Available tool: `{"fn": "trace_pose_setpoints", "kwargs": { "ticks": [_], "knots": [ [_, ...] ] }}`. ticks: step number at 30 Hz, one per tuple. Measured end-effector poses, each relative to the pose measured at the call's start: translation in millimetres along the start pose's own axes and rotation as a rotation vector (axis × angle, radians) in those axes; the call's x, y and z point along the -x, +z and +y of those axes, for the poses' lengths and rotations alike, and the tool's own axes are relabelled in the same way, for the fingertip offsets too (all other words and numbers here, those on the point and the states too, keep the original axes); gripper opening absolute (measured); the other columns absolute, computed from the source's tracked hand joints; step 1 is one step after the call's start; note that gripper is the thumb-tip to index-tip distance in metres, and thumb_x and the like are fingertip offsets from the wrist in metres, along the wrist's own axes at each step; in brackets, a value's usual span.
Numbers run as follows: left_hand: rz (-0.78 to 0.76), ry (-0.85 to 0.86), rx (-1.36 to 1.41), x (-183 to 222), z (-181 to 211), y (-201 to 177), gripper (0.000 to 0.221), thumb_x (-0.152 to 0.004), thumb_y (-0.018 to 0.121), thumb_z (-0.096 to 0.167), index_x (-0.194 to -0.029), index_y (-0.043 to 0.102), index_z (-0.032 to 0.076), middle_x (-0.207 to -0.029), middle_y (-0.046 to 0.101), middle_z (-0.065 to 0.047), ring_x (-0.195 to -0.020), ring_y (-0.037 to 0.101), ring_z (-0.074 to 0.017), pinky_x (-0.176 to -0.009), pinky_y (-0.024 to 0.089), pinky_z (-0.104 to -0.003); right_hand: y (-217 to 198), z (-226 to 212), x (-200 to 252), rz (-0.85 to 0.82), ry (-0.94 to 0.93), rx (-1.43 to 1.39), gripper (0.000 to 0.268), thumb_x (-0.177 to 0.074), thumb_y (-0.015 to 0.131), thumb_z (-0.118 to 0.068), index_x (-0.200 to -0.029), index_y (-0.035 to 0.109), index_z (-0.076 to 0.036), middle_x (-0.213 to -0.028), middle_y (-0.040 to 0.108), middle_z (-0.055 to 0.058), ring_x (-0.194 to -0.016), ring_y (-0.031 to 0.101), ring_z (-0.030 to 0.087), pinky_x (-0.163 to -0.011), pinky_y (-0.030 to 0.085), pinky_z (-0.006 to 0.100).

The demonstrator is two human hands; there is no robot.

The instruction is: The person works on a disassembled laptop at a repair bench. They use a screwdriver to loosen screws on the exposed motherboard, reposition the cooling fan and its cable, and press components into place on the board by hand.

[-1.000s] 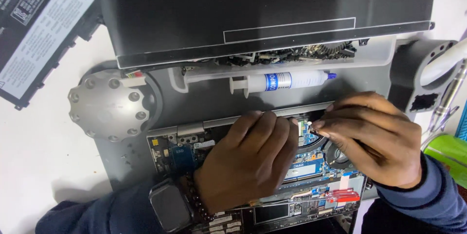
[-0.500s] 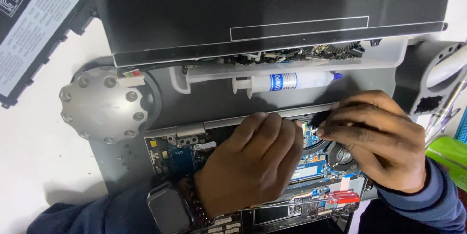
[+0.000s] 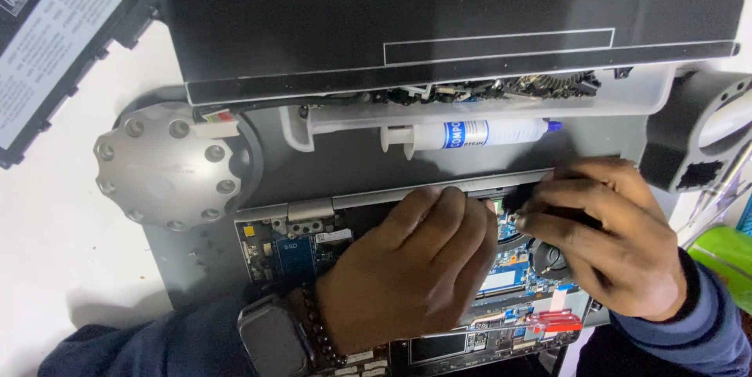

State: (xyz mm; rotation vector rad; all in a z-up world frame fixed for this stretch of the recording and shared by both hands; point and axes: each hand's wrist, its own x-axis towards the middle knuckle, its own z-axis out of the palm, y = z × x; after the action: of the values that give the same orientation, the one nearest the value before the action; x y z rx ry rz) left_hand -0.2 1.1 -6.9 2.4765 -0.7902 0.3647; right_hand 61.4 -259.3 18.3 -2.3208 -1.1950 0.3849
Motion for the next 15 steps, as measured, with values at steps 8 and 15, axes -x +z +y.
{"fn": "trace_pose_setpoints", "kwargs": {
  "ticks": [8,15],
  "knots": [
    [-0.001,0.101,0.042,1.1,-0.7,-0.7,0.031,-0.112,0.048,0.019,-0.114,0.075,0.003,-0.109,0.069,-0.013,-0.105,0.063,-0.0265,-0.1,0.054,-0.036,-4.4,-5.0,-4.7,-0.035,-0.039,0.03,0.03,-0.101,0.043,-0.013,-0.102,0.072,-0.005,-0.112,0.069,0.014,-0.12,0.062,0.043,-0.1,0.049,0.05],
    [0.001,0.098,0.055,4.2,1.5,3.9,0.03,-0.111,0.051,0.019,-0.112,0.075,0.003,-0.106,0.07,-0.011,-0.104,0.064,-0.0259,-0.101,0.053,-0.036,-9.5,-10.6,-15.8,-0.004,-0.075,-0.035,0.028,-0.099,0.045,-0.01,-0.099,0.072,-0.001,-0.104,0.072,0.013,-0.118,0.066,0.044,-0.098,0.053,0.047]
  ]
}}
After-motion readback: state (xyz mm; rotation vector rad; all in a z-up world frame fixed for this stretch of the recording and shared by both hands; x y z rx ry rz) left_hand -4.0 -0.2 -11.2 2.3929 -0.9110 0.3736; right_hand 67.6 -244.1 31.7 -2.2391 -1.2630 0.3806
